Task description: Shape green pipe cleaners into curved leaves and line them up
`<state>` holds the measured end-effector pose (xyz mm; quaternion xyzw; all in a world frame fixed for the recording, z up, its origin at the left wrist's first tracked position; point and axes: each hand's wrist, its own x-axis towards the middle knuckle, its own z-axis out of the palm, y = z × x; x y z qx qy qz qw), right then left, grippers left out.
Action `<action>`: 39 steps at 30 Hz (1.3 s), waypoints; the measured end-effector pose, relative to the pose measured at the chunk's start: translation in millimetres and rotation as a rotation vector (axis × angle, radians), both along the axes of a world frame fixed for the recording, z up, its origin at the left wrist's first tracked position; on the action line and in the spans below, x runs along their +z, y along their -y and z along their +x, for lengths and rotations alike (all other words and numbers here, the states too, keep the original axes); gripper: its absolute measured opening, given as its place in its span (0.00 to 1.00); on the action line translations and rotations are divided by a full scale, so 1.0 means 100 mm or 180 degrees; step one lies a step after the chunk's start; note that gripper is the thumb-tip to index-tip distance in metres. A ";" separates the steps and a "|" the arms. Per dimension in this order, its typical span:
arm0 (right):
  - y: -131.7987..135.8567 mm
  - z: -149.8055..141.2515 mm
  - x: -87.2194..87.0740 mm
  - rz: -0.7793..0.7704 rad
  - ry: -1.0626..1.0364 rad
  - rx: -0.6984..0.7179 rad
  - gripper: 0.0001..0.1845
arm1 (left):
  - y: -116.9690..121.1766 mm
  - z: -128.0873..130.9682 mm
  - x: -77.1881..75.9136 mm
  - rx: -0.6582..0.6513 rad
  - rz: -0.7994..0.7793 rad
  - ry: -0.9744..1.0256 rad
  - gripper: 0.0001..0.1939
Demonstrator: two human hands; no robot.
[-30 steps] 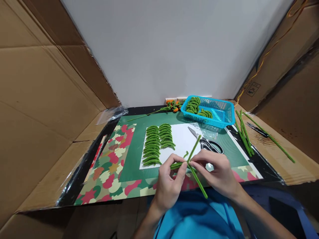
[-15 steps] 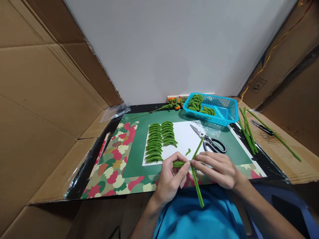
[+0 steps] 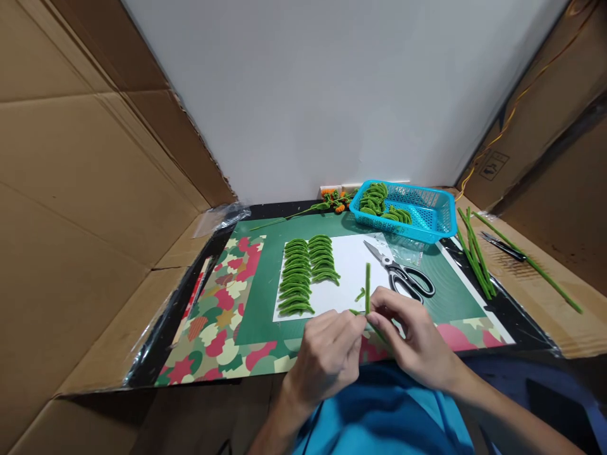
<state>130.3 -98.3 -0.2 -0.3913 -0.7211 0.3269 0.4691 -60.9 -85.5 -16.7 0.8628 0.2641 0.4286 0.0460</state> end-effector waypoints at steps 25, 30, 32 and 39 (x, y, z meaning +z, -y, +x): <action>-0.25 -0.03 -0.12 -0.1199 -0.1742 -0.0249 0.16 | 0.03 0.01 -0.02 -0.0067 -0.3429 0.1486 0.19; -0.30 -0.16 -0.19 -0.1307 -0.2290 -0.0193 0.16 | 0.02 0.02 -0.09 0.0156 -0.3540 0.1233 0.21; -0.30 -0.18 -0.20 -0.1380 -0.2261 -0.0124 0.17 | 0.03 0.01 -0.10 0.0225 -0.3568 0.1445 0.23; -0.27 -0.16 -0.20 -0.1648 -0.1843 0.0385 0.20 | 0.01 0.00 -0.09 0.0449 -0.3205 0.2446 0.24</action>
